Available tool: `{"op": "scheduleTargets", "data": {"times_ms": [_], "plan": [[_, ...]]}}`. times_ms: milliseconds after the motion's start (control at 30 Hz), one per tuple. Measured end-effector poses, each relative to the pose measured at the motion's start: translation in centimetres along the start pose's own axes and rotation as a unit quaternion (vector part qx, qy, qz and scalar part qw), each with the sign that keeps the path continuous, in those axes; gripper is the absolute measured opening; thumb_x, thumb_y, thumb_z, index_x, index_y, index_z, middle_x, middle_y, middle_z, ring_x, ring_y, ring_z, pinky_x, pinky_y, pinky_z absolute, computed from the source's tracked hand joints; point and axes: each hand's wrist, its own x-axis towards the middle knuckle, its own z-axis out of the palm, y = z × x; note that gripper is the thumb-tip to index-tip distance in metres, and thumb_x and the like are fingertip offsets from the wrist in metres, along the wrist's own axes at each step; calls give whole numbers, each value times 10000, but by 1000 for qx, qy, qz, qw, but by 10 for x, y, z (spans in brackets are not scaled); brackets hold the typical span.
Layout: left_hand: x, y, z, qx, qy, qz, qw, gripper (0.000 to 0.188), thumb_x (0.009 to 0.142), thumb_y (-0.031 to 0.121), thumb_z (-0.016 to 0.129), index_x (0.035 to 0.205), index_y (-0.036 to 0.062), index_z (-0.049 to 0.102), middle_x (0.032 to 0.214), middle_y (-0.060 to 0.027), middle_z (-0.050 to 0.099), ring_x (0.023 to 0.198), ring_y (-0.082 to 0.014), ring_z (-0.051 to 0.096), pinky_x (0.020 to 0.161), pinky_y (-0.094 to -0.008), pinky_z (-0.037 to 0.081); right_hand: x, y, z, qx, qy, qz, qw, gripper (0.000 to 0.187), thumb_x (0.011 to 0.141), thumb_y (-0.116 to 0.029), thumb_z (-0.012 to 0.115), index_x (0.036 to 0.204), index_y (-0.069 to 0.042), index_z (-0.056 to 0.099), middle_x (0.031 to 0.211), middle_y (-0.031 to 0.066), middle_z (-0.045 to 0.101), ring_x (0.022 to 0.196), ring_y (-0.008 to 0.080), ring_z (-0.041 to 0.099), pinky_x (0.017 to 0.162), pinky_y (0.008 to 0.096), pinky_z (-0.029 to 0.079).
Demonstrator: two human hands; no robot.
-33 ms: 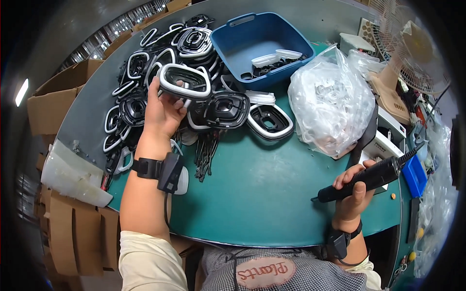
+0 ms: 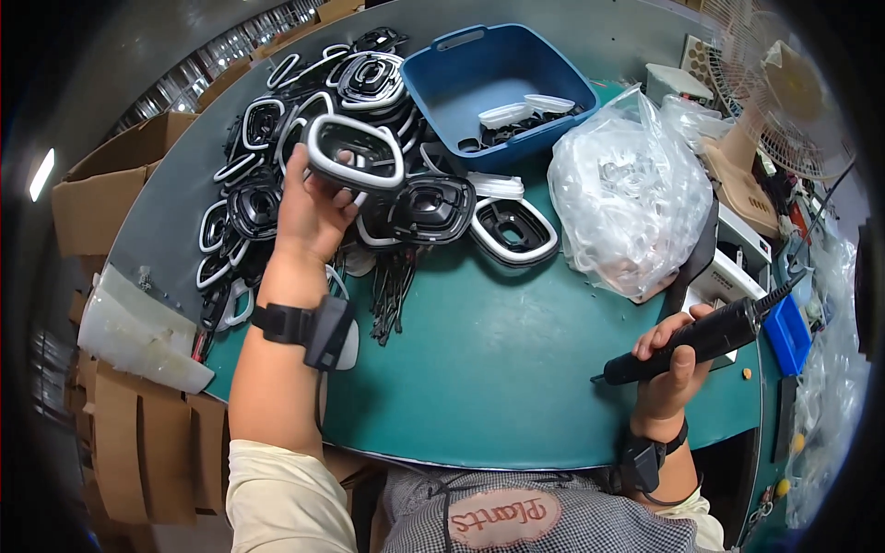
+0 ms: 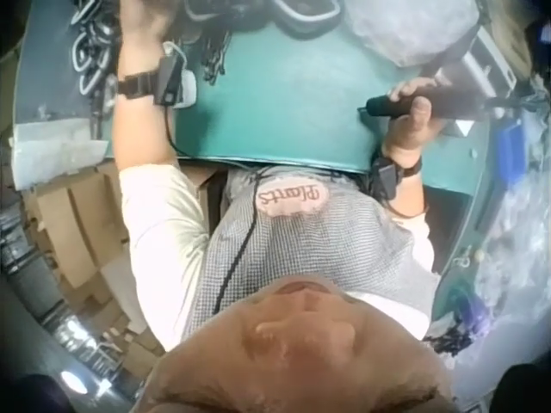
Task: Use an electric screwdriver to assemble plastic housings and internal components for light fixtures.
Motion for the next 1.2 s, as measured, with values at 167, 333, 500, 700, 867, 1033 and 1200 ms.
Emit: {"op": "scheduleTargets", "data": {"times_ms": [167,333,500,700,867,1033,1200], "plan": [[-65,-40,48,506,-205,363,755,432,712,277,784,1029,33,620,954,-99,597,884,-252,577,805,-359,472,-2,0,-7,-6,20,1,1000,696,809,-449,743,1252,-55,377,792,72,502,601,162,539,578,315,494],[-163,-120,65,725,-300,274,557,726,581,577,799,1001,5,643,1070,-133,591,1061,-318,537,950,-425,410,0,1,-2,-1,12,6,1000,688,822,-451,729,1262,-59,375,806,70,501,601,158,539,586,315,492],[-173,-134,47,656,-292,300,628,769,593,537,800,1124,7,633,1138,-103,600,1069,-298,543,935,-426,418,2,4,-3,-11,17,10,1000,688,821,-452,724,1268,-59,379,804,70,500,600,158,541,586,317,491],[-170,-117,23,613,-209,349,677,378,675,226,820,1004,89,694,1081,-80,629,954,-294,572,851,-417,448,2,4,0,-40,17,-7,999,683,849,-510,684,1292,-68,409,793,43,484,594,137,512,579,285,459],[-161,-116,21,628,-234,267,693,407,694,153,794,1085,132,687,1342,-147,516,1279,-399,444,1039,-487,381,4,7,-4,-24,15,-5,1000,676,839,-471,694,1277,-60,384,795,62,512,584,143,537,574,297,481],[-155,-136,27,629,-288,232,684,375,706,174,802,1064,162,692,1392,-144,491,1341,-411,386,1052,-506,356,4,6,-7,-31,14,-3,999,691,837,-487,697,1282,-60,385,791,65,516,585,146,547,572,301,489],[-165,-153,47,587,-288,217,725,351,685,252,824,995,144,700,1335,-172,514,1271,-409,454,1017,-504,378,5,6,-5,-34,21,-3,999,700,823,-489,708,1271,-58,386,783,68,517,578,153,551,564,306,496]]}}
